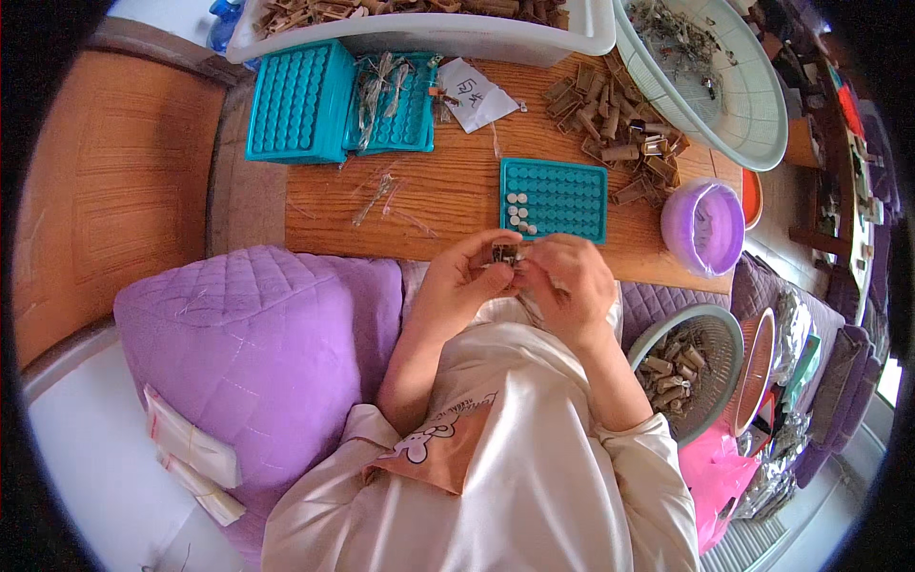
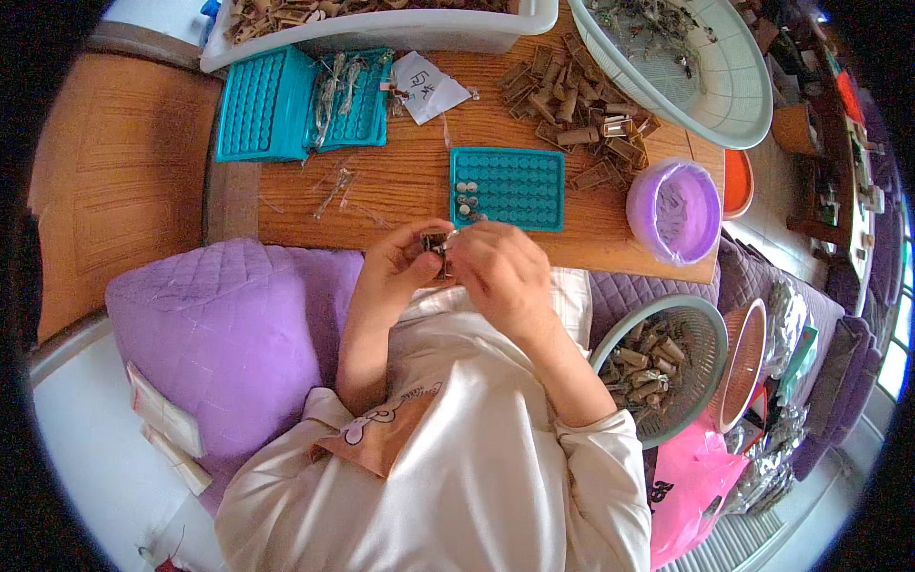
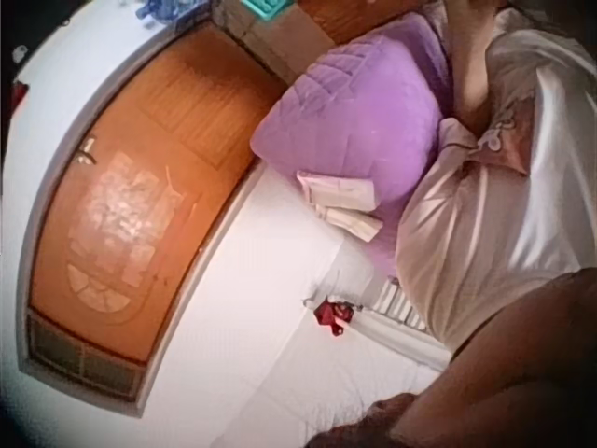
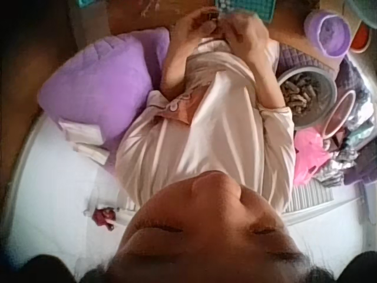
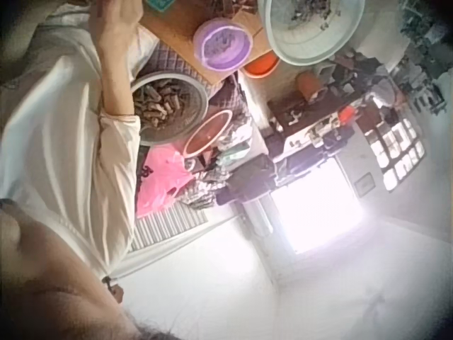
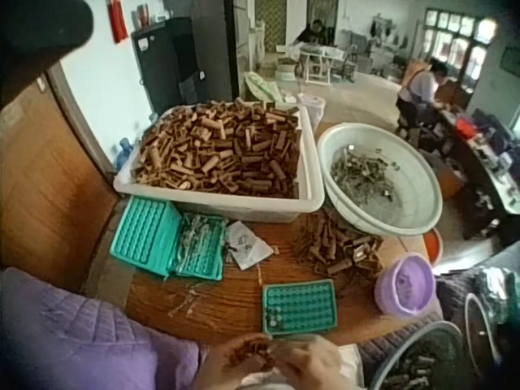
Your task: The person assembles small cylindrical components by hand, inserting white discs and metal contacts into cardboard tubes.
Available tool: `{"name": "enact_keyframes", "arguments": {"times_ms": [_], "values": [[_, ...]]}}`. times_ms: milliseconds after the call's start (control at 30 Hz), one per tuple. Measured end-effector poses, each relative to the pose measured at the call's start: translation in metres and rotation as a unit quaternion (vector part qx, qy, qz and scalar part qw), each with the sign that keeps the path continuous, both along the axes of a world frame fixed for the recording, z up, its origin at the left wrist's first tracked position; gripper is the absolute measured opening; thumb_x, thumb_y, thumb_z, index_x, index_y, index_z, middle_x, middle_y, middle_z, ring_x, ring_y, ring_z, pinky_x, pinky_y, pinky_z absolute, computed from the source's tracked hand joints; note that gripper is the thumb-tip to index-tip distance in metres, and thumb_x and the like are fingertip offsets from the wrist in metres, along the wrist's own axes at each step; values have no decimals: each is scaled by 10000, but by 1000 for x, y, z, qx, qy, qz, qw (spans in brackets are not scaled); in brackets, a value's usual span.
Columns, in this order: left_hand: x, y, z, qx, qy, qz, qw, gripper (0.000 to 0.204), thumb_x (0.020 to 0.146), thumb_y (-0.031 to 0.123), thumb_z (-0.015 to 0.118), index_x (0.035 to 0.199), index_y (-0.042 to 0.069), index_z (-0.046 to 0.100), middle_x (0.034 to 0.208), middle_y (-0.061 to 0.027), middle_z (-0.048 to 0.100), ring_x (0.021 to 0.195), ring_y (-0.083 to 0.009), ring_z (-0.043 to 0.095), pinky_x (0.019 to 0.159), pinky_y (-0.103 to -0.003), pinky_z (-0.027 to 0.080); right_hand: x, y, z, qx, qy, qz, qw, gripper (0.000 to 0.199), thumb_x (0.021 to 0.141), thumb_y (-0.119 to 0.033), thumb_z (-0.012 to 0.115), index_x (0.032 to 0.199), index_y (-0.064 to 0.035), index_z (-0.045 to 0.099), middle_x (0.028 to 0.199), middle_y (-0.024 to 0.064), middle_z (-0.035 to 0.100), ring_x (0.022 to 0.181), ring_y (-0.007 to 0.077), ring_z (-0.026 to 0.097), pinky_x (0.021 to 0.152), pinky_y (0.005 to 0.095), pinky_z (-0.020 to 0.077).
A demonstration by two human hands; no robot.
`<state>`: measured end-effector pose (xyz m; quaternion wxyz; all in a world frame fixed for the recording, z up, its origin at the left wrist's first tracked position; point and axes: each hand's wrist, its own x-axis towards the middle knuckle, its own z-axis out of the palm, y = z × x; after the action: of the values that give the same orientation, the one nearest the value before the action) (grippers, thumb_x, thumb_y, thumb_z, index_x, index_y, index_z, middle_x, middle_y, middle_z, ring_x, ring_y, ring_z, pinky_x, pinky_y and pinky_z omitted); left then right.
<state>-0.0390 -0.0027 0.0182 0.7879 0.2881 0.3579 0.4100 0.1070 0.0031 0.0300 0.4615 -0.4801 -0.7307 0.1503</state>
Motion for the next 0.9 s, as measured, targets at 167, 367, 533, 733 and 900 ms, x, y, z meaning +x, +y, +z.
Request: {"name": "enact_keyframes", "arguments": {"times_ms": [167, 367, 533, 733, 900], "values": [[1, 1, 2, -19, 31, -10, 999, 293, 807, 73, 494, 1084, -4, 435, 923, -77, 532, 800, -127, 547, 699, -248, 481, 2, -1, 2, -42, -54, 92, 993, 203, 637, 35, 584, 818, -34, 523, 777, 85, 569, 740, 234, 569, 630, 306, 470], [-2, 0, 0, -53, 53, 3, 997, 236, 811, 105, 478, 1029, 14, 476, 880, -81, 560, 744, -133, 571, 668, -229, 479, 10, -2, -14, -165, -8, -49, 985, 249, 674, -16, 575, 915, -34, 514, 788, 91, 573, 734, 258, 554, 625, 334, 453], [-3, 0, -2, -32, 65, 7, 997, 286, 794, 178, 518, 1013, -3, 483, 855, -117, 561, 712, -172, 580, 626, -258, 489, 13, 4, -34, -153, -152, -65, 974, 249, 693, -38, 580, 938, -48, 532, 801, 100, 584, 755, 239, 554, 630, 308, 444], [0, -1, -1, -20, 60, -22, 998, 293, 790, 178, 535, 1017, 0, 485, 851, -108, 561, 718, -173, 583, 627, -256, 488, 14, 5, -31, -167, -133, -69, 975, 152, 698, -53, 566, 849, -40, 550, 732, 81, 568, 669, 241, 541, 589, 317, 444], [1, -2, 2, -24, 29, -49, 998, 316, 797, 139, 533, 1079, 17, 455, 899, -80, 559, 755, -140, 568, 657, -230, 469, 16, -10, 2, -245, 212, -45, 945, 117, 657, 24, 602, 756, -25, 564, 734, 86, 569, 648, 206, 561, 533, 259, 446]]}}
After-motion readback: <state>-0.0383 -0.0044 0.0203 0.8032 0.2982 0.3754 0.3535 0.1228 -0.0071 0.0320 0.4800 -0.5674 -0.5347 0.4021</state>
